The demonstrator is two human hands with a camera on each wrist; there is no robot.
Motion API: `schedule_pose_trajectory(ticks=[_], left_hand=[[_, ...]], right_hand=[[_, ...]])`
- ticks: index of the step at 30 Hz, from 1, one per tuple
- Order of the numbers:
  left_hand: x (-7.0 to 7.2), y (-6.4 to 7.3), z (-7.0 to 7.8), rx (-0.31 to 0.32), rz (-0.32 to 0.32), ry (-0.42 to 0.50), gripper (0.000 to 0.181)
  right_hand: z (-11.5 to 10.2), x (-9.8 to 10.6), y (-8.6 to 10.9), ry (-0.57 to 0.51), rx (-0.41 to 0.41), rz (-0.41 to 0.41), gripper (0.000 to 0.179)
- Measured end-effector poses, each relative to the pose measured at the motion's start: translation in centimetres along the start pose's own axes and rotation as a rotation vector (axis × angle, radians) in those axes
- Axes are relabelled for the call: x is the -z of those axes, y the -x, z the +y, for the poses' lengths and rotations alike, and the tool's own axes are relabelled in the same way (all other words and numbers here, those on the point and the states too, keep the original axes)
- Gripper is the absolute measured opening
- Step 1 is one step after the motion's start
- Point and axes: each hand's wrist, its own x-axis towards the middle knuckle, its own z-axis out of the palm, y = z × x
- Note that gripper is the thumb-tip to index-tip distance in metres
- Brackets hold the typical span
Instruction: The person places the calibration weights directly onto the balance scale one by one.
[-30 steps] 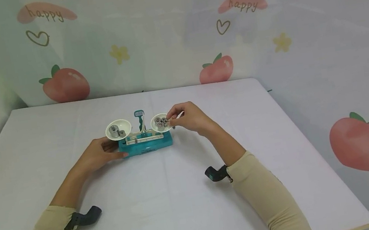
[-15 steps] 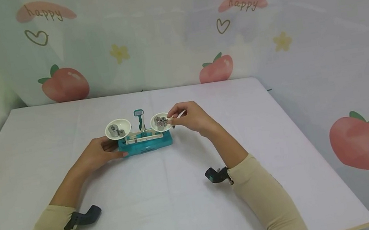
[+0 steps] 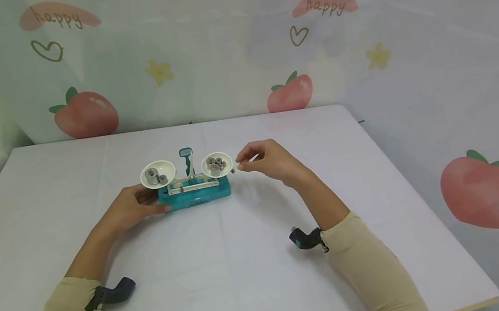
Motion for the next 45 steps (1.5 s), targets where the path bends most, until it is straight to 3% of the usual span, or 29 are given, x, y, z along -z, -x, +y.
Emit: schedule_pose_trajectory(ticks=[7, 27, 45], left_hand=[[0.1, 0.0, 0.0, -0.01, -0.005, 0.007, 0.079], [0.0, -0.2, 0.0, -0.007, -0.021, 0.029, 0.081], [0.1, 0.1, 0.0, -0.017, -0.023, 0.022, 0.083]], right_hand=[[0.4, 0.9, 0.9, 0.009, -0.019, -0.026, 0.016], [2.7, 2.7, 3.8, 0.037, 0.005, -0.101, 0.023], [5.4, 5.7, 8.1, 0.077, -0.026, -0.215, 0.024]])
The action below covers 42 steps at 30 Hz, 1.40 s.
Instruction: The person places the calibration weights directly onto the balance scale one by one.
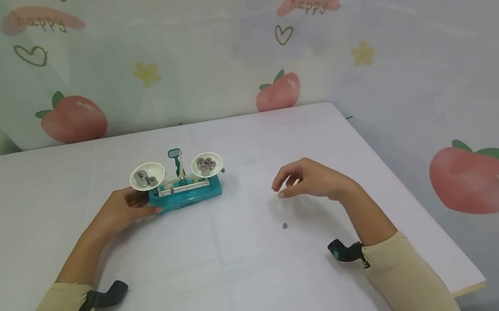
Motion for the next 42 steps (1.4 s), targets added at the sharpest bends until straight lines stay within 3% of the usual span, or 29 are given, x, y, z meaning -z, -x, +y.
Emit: schedule_pose_trajectory(ticks=[6, 13, 20, 42], left_hand=[[-0.1, 0.0, 0.0, -0.009, 0.005, -0.005, 0.082], [0.0, 0.2, 0.2, -0.002, 0.008, -0.01, 0.083], [0.1, 0.2, 0.2, 0.006, 0.011, -0.001, 0.082], [-0.1, 0.3, 0.2, 0.026, 0.003, -0.015, 0.082]], right_hand=[[1.9, -0.2, 1.5, -0.032, 0.048, -0.065, 0.02], [3.5, -1.1, 1.5, -0.078, 0.135, -0.158, 0.02], [4.6, -2.1, 1.0, -0.084, 0.121, -0.191, 0.018], [4.9, -3.6, 0.8, 0.016, 0.12, -0.148, 0.017]])
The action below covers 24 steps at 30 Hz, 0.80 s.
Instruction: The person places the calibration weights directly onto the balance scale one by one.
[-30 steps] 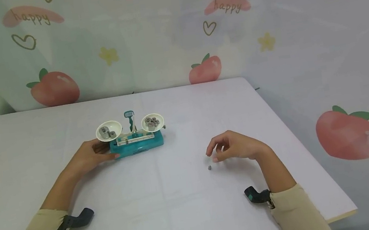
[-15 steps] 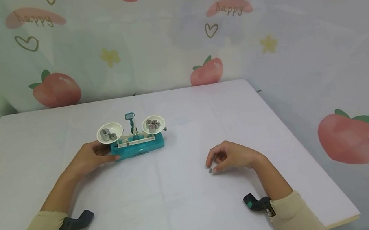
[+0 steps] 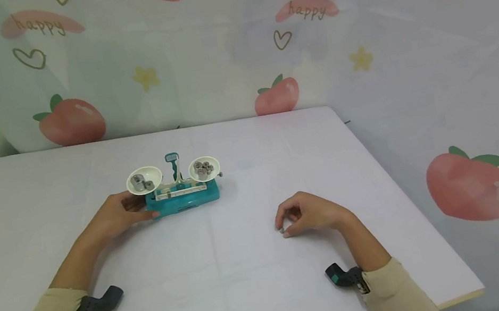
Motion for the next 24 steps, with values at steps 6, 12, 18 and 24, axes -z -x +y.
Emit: schedule_pose_trajectory(ticks=[6, 12, 18, 24], left_hand=[[0.3, -0.1, -0.2, -0.017, -0.003, 0.012, 0.082], [0.3, -0.1, -0.2, -0.017, -0.011, 0.02, 0.083], [0.4, -0.2, -0.1, -0.023, -0.011, 0.028, 0.082], [0.3, -0.2, -0.3, -0.024, -0.013, 0.022, 0.081]], right_hand=[[-0.3, -0.1, -0.2, 0.027, 0.005, 0.01, 0.016], [0.0, -0.2, -0.3, 0.023, 0.027, 0.092, 0.014], [-0.2, 0.2, -0.5, -0.013, 0.033, 0.174, 0.016], [-1.3, 0.6, -0.9, -0.029, 0.011, 0.213, 0.015]])
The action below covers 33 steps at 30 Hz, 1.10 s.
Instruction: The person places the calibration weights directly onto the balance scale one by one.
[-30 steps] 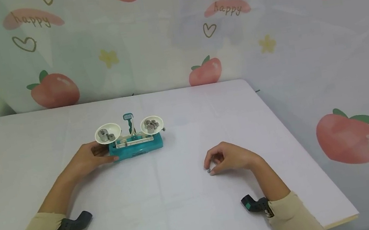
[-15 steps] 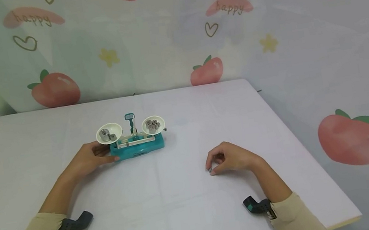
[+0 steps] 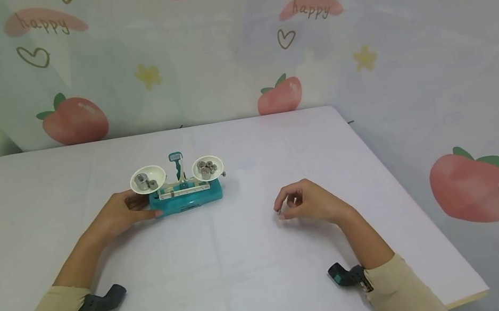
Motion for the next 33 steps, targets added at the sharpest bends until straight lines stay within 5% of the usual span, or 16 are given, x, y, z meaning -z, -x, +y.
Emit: schedule_pose_trajectory(ticks=[33], left_hand=[[-0.1, 0.1, 0.1, 0.01, 0.006, 0.011, 0.08]], right_hand=[[-7.5, -0.2, -8.7, 0.039, 0.129, 0.081, 0.014]])
